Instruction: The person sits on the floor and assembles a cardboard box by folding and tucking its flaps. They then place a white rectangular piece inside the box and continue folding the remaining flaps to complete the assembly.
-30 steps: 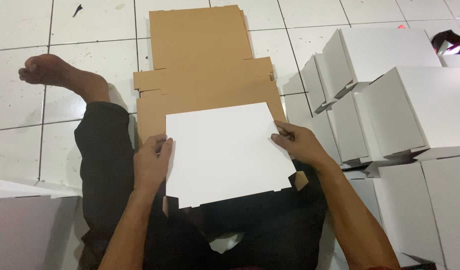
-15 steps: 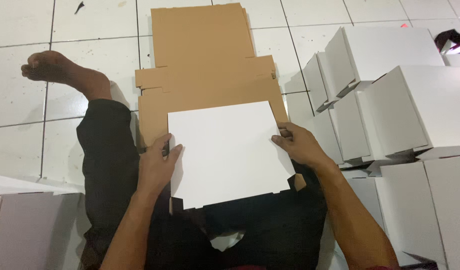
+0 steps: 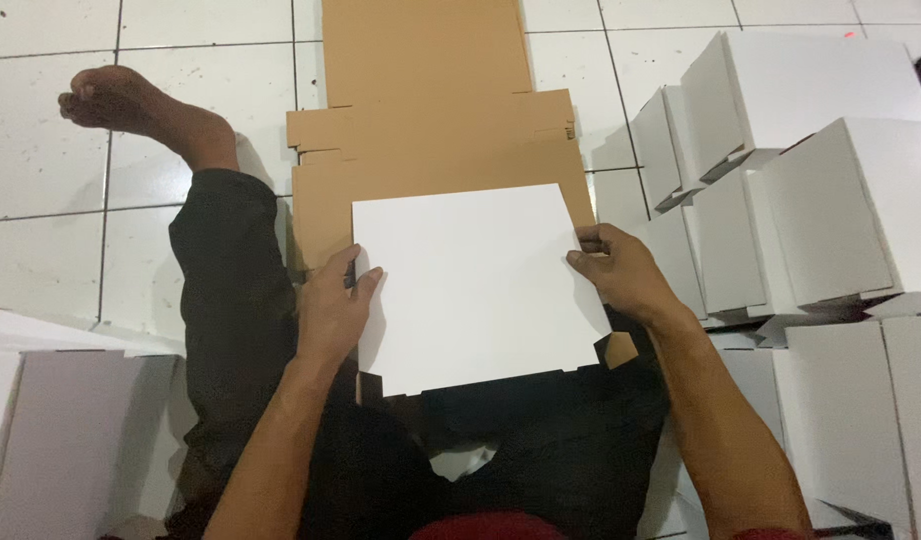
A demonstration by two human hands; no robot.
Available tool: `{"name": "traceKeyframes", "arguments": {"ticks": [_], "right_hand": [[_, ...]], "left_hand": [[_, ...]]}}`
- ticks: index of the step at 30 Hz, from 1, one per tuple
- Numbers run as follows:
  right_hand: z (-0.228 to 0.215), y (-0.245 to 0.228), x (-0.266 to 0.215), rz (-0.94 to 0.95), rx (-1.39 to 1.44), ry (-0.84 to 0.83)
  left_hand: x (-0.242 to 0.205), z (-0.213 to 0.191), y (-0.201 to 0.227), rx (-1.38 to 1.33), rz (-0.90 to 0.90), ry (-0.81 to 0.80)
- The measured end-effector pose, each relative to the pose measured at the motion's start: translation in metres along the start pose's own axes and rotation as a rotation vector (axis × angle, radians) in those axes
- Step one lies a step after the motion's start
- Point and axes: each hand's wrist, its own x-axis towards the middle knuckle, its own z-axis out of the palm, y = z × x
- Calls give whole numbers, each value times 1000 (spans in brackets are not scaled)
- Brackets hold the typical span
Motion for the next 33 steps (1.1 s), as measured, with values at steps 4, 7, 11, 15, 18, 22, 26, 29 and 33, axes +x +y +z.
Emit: {"name": "traceKeyframes", "arguments": {"ticks": [4,7,11,15,18,22,26,29,33], "right_hand": [[3,0,4,9,-168,22],[6,26,22,-29,-250,27],[13,3,0,3,-280,47],[16,22,8,-23,-224,67],[17,36,11,-7,-209,129],[28,63,18,82,-109,96],[32,64,33,41,-133,97],[37,20,33,-7,-16,80],[37,24,45,-10,147,14]], "left_hand": [[0,5,-6,-39,-22,9],[5,9,-13,-46,3,0],[5,18,-21,-72,63,59],[0,19,-12,0,78,103],[1,23,-22,-147,-71,50],[-3,20,-17,-97,-91,-121],[20,22,-5,21,-58,-1],[31,16,2,-88,-59,42],[51,18,-19,-42,-85,26]]}}
